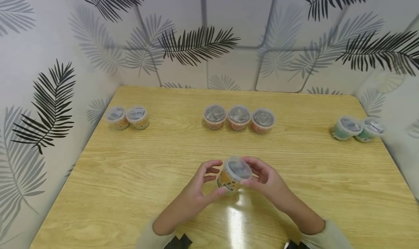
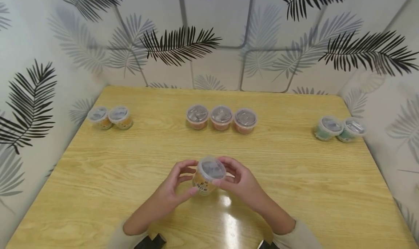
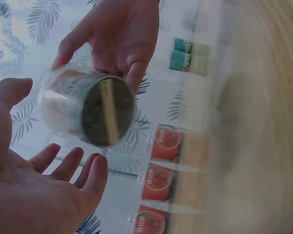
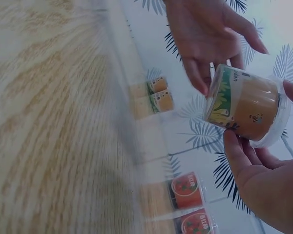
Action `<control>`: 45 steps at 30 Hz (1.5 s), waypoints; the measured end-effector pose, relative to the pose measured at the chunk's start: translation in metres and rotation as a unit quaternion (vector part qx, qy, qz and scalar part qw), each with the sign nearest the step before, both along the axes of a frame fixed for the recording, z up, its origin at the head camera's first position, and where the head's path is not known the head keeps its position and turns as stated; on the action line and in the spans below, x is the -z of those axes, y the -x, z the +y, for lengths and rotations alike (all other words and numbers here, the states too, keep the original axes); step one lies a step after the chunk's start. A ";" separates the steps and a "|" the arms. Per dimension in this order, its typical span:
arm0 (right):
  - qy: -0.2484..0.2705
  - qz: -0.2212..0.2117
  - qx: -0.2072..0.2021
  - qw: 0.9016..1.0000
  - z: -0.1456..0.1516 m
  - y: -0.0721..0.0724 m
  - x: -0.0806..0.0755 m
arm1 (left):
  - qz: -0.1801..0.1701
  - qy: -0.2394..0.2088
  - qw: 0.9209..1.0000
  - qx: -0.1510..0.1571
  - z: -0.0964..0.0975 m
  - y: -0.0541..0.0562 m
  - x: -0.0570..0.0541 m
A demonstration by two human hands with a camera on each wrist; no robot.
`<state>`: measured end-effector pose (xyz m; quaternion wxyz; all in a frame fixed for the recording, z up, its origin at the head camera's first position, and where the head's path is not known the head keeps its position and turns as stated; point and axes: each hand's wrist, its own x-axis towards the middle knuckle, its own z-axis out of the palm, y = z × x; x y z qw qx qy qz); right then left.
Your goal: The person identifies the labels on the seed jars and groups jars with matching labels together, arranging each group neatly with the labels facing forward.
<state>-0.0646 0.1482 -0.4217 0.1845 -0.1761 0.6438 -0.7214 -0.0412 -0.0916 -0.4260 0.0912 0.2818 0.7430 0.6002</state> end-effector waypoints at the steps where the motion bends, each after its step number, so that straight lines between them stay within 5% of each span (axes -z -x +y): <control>1: 0.001 0.005 -0.006 1.000 0.000 0.000 0.000 | 0.010 -0.001 1.000 0.003 -0.001 0.002 -0.002; 6: -0.011 0.044 -0.040 0.998 -0.001 -0.001 -0.001 | 0.041 0.010 0.999 0.013 0.000 0.009 -0.010; 12: -0.055 0.101 -0.033 0.993 -0.004 0.000 -0.003 | 0.048 0.028 0.998 0.015 0.001 0.013 -0.017; 22: -0.057 0.100 -0.013 0.993 -0.011 0.000 -0.007 | 0.037 0.073 0.997 0.016 -0.006 0.019 -0.021; 30: -0.076 0.106 -0.016 0.991 -0.018 0.003 -0.005 | 0.074 0.119 0.990 0.031 -0.012 0.028 -0.023; 40: -0.077 0.141 0.011 0.987 -0.010 0.013 -0.004 | 0.106 0.180 0.976 0.059 -0.033 0.064 -0.038; 45: -0.140 0.192 0.038 0.971 0.012 0.027 0.002 | 0.121 0.199 0.972 0.039 -0.057 0.091 -0.048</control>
